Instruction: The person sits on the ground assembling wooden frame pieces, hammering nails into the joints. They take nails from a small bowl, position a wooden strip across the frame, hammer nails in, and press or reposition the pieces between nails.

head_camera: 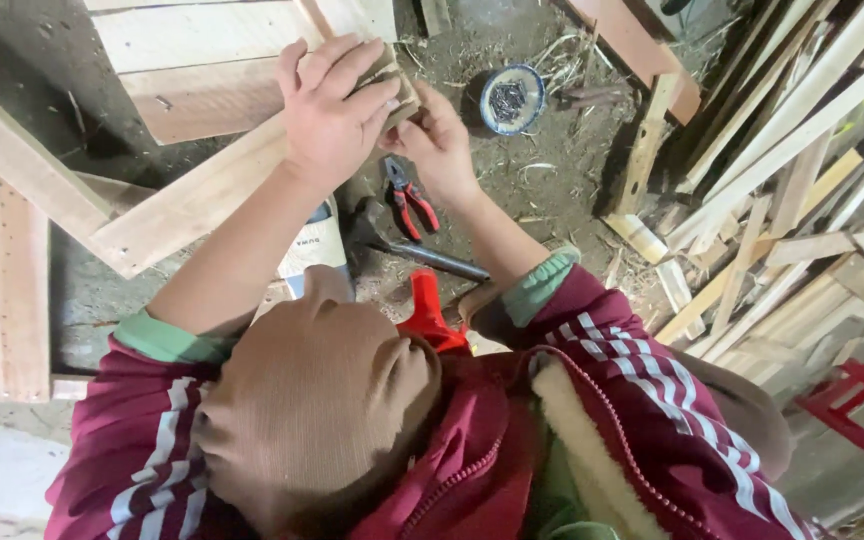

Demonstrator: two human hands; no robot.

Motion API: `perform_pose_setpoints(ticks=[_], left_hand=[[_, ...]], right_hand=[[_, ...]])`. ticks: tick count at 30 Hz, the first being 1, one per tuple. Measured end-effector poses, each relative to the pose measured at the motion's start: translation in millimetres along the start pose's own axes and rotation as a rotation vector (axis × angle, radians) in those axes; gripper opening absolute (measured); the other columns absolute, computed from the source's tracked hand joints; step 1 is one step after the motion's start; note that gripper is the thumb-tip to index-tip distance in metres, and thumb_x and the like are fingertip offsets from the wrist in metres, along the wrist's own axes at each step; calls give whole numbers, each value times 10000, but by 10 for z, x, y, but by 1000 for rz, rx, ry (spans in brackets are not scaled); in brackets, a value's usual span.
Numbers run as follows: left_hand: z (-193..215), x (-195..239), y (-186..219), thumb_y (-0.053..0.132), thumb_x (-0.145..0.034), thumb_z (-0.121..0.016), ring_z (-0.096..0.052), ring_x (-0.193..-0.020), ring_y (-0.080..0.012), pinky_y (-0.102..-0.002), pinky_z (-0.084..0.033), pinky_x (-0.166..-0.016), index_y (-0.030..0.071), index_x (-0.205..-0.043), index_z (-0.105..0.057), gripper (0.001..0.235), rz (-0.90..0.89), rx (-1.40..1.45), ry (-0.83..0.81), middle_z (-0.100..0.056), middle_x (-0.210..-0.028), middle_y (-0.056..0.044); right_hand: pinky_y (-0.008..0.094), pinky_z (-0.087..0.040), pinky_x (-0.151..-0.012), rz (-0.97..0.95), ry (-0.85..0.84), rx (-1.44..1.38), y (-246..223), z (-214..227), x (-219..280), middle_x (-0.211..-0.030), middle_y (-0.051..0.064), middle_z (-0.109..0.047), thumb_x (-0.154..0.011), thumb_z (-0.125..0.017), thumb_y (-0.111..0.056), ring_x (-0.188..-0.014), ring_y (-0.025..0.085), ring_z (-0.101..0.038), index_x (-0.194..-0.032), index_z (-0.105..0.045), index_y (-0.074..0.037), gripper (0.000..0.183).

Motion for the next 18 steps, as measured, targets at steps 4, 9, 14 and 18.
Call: perform_pose_setpoints(ticks=[4,9,14,18], left_hand=[[-40,21,-1,142,-862,-867,-563,-1267,-225,-473,-288,-1121,129,-985,-851,124,10,45,-7,-697,-1347,-34],[-14,15,68,120,-910,-865,-528,-1350,-222,-487,-265,-1160,120,-1013,-838,107,-72,-38,35,-751,-1297,15],[-53,86,-28,129,-891,-897,-528,-1343,-202,-480,-216,-1178,148,-1029,-853,146,-35,4,18,-768,-1285,28],[-111,132,-79,166,-909,-907,-554,-1323,-208,-521,-160,-1198,188,-1029,-857,131,-15,-15,-10,-768,-1310,59]], right_hand=[[349,-616,-956,12,-68,15,-6,-17,-26,-1262,174,-595,-1042,-583,46,-1083,211,-634,-1510,-398,-48,512],[295,-605,-844,65,-99,130,-83,-120,-30,-1101,134,-641,-1015,-562,91,-939,178,-654,-1465,-428,-2,478],[322,-632,-901,19,-55,131,-22,17,-61,-1169,148,-630,-1013,-582,64,-999,186,-657,-1440,-446,-15,455],[324,-644,-899,18,-57,164,-58,-1,-67,-1153,146,-641,-1002,-587,60,-996,184,-664,-1432,-453,-14,455]])
Point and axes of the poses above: each hand's wrist, its own x-axis away from the middle knuckle, its own z-axis out of the back of the hand, y = z × x, the point moved 10 cm from there along -x, towards the middle knuckle
